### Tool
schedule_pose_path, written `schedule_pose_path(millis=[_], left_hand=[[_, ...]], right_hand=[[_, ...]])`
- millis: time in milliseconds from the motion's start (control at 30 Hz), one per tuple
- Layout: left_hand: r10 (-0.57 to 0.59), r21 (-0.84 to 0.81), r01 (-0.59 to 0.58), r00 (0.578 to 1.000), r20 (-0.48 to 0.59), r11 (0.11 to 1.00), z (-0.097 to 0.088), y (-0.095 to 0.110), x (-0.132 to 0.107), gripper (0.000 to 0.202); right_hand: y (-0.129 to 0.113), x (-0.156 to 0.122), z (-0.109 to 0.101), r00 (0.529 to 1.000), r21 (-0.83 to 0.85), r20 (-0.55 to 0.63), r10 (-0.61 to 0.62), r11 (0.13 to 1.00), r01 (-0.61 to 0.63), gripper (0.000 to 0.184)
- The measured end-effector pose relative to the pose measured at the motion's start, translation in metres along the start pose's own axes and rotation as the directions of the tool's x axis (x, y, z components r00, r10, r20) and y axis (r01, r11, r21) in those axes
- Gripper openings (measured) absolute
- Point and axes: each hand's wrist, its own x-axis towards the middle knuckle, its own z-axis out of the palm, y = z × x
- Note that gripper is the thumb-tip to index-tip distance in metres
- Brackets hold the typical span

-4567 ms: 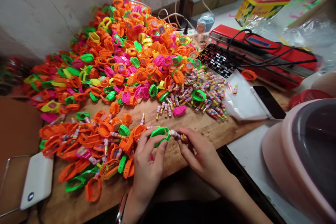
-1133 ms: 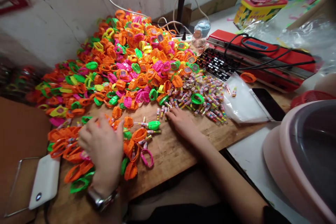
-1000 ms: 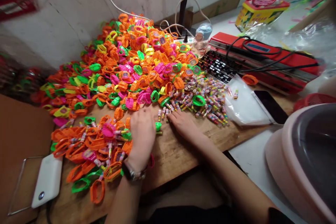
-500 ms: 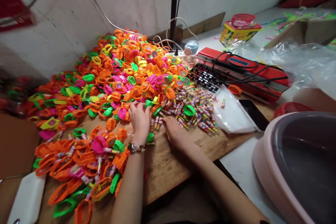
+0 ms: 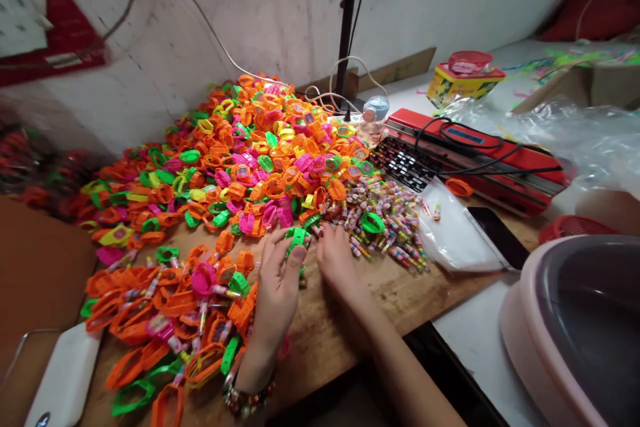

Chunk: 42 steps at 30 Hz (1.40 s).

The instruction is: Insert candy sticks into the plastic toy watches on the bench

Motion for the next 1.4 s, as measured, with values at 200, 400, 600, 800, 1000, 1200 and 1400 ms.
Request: schedule_pose_path(millis=[200,400,600,800,1000,1200,1400], left_hand=[[-0.428,-0.631,0.395,0.897,0.108,0.668,-0.001,0.007,-0.004,0.035],[-0.394,-0.668,0.430,0.893,0.217,0.608,0.003,0.014,-0.011,0.043],[-0.369,-0.635,0.364,0.920,0.132,0.681,-0.001,0.016,-0.020,0.041],[-0.320,-0.560,0.259,0.947,-0.012,0.787,0.004,0.016,-0.026,0.037],[-0.211,-0.377,0.138,0.964,-0.160,0.916,0.009,0.011,-0.034,0.038],[-0.148,-0.152,0.111,0.953,-0.264,0.982,0.015,0.005,-0.038,0.033],[-0.094,-0.083,0.074,0.955,-0.280,0.994,0.010,-0.006,-0.038,0.023]], right_hand=[[-0.007,-0.036,-0.073,0.979,0.825,0.146,-0.144,0.563,-0.041,0.025],[-0.035,-0.057,-0.080,0.978,0.910,0.203,-0.041,0.376,-0.173,0.027],[-0.036,-0.067,-0.081,0.999,0.849,0.041,-0.001,0.528,-0.034,0.021],[-0.037,-0.075,-0.084,0.996,0.663,-0.031,-0.082,0.744,0.082,0.022],[-0.030,-0.076,-0.081,0.940,0.285,-0.092,-0.329,0.895,0.342,0.026],[-0.027,-0.073,-0.077,0.847,-0.202,-0.120,-0.518,0.848,0.490,0.026],[-0.024,-0.067,-0.064,0.805,-0.369,-0.089,-0.587,0.770,0.521,0.028]])
